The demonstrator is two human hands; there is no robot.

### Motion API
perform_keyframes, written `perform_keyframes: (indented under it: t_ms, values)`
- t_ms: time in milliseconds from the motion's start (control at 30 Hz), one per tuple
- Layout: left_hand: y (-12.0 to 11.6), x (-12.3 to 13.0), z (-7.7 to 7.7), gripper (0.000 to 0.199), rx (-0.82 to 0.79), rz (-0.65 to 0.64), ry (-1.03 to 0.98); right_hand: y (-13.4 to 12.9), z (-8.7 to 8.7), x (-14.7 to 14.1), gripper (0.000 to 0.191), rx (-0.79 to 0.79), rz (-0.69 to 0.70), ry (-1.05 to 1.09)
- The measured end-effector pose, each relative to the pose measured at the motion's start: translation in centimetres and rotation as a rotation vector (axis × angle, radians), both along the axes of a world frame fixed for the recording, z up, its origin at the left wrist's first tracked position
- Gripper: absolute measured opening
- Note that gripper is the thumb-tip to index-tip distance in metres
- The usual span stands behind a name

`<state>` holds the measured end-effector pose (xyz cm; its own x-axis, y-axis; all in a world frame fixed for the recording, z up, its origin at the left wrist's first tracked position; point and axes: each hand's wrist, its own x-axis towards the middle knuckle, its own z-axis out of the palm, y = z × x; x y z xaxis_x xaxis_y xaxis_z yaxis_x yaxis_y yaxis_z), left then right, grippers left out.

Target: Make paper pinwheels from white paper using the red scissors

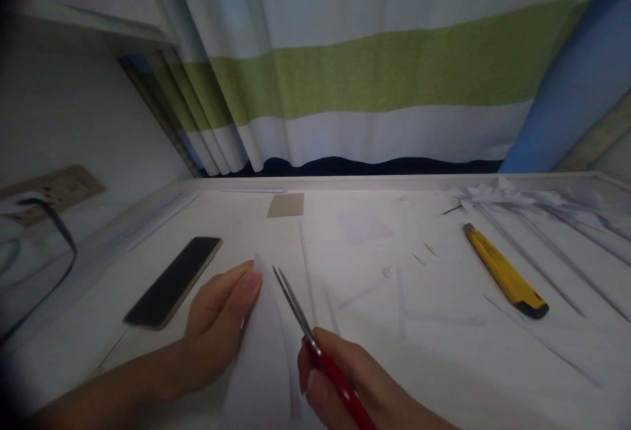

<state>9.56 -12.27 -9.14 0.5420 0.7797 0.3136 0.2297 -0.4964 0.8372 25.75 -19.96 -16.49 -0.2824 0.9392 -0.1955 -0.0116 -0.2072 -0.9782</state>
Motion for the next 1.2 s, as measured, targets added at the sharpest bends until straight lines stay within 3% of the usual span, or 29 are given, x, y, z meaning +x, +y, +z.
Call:
perform_keyframes:
  t_ms: [100,167,400,600,900,1200]
  values:
    - [0.2,-0.1,-0.2,0.034,-0.028,0.0,-0.014,0.2,-1.5,0.1,0.045,-0.038,-0.027,0.025]
    - [0.3,-0.1,-0.3,0.033,-0.051,-0.007,-0.022,0.1,-1.5,0.3,0.045,-0.031,-0.025,0.025]
    - [0.2,0.1,-0.2,0.034,-0.062,-0.004,0.0,-1.0,2.0,0.3,0.048,0.061,-0.024,-0.027]
    - [0.2,0.1,0.2,0.034,-0.041,-0.027,0.033,-0.4,3.2,0.0,0.048,0.013,0.022,0.02]
    - [0.0,0.2,-0.1,0.033,0.032,0.012,0.02,-0.2,1.6,-0.7,0.043,-0.01,0.012,0.073]
    - [0.1,0.4,-0.5,0.032,0.057,-0.022,-0.014,-0.7,1.3,-0.9,0.023,0.088,-0.09,-0.102]
